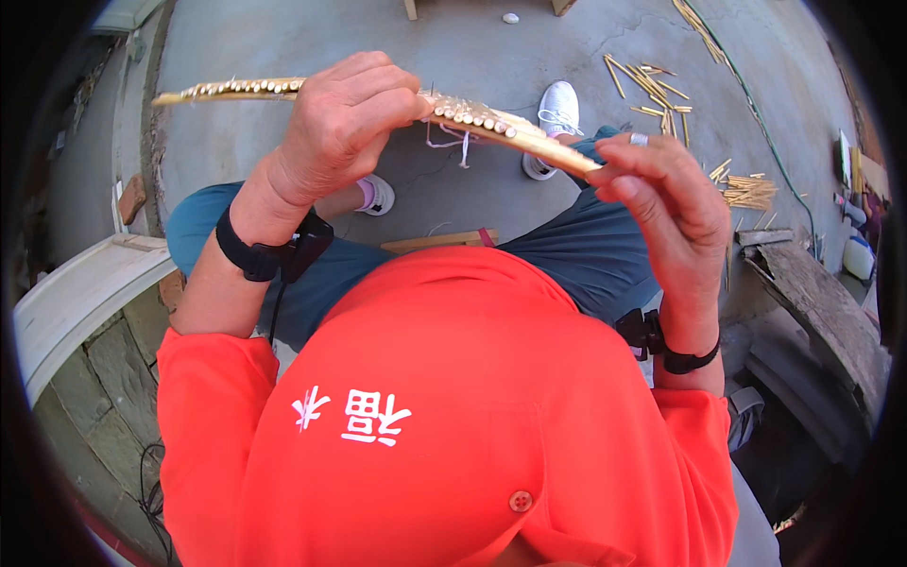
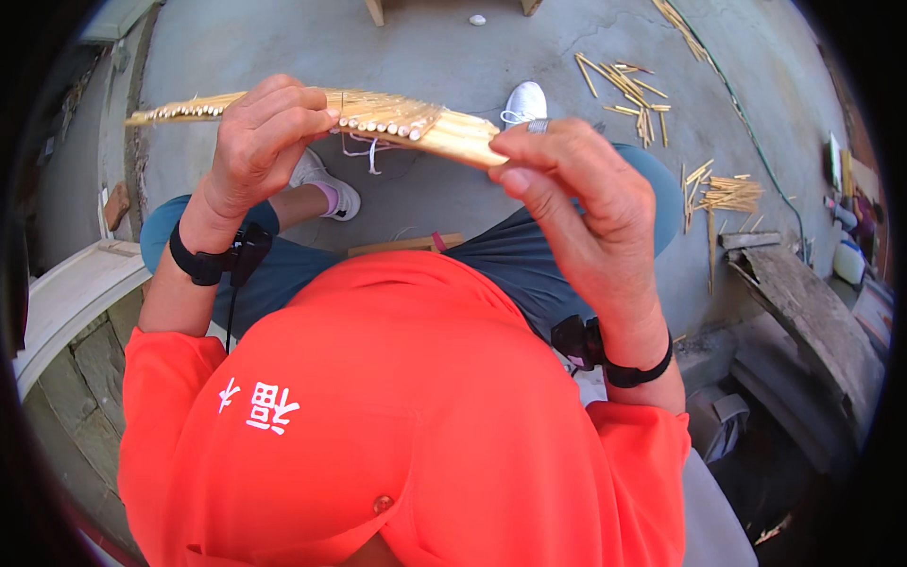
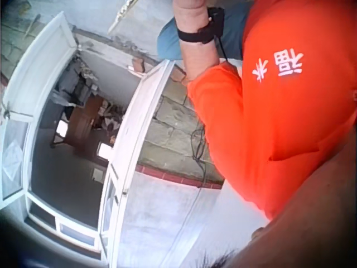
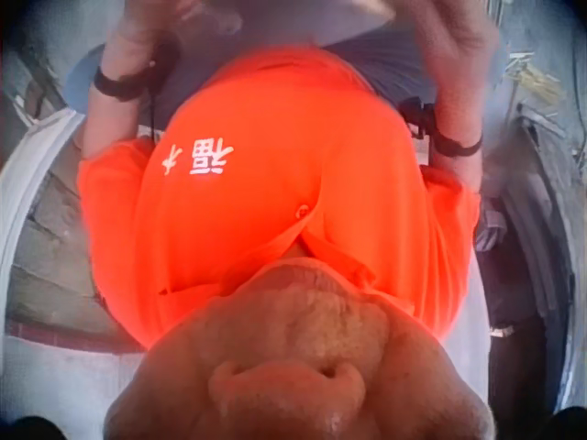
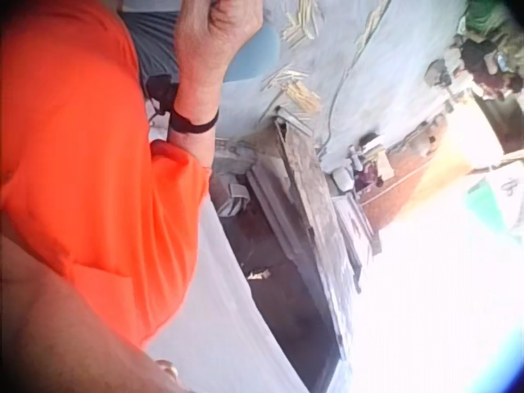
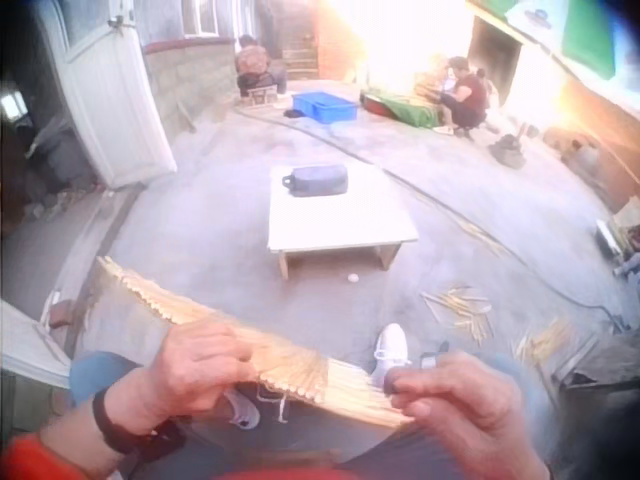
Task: The person threads a white string through holes in small bamboo sticks by hand to assemble a mat.
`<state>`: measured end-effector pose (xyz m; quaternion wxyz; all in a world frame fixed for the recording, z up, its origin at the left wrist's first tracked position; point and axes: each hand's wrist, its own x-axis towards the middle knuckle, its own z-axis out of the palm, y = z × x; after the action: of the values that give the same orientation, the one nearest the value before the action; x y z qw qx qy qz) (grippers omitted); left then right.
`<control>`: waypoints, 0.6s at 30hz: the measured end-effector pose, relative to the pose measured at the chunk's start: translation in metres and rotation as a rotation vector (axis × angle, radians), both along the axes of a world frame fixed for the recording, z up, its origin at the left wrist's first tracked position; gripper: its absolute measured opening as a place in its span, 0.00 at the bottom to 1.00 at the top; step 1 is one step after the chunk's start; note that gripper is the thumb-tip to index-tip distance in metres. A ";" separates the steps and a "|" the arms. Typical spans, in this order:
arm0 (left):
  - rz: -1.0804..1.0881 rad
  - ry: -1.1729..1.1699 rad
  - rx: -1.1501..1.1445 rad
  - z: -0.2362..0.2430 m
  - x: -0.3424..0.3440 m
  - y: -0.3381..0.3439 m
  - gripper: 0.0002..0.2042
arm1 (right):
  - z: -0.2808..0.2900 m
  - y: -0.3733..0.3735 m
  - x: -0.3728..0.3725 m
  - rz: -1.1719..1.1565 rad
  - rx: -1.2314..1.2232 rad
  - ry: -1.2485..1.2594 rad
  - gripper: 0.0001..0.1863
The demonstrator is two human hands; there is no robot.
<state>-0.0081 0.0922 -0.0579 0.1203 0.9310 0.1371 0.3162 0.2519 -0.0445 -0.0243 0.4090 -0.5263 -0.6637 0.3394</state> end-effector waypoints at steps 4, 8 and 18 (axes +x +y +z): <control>0.085 0.008 -0.010 -0.003 -0.045 -0.031 0.07 | -0.021 0.030 -0.029 0.072 -0.239 0.053 0.09; 0.256 0.022 0.019 -0.007 -0.065 -0.074 0.10 | -0.065 0.052 -0.088 0.282 -0.567 0.289 0.11; 1.096 -0.226 -0.519 -0.033 -0.100 -0.147 0.14 | -0.092 0.061 -0.144 0.621 -0.762 0.412 0.07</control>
<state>-0.1077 -0.0551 -0.0906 0.1766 0.6263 0.6545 0.3849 0.1083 0.0166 -0.1166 0.1911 -0.3386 -0.5239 0.7578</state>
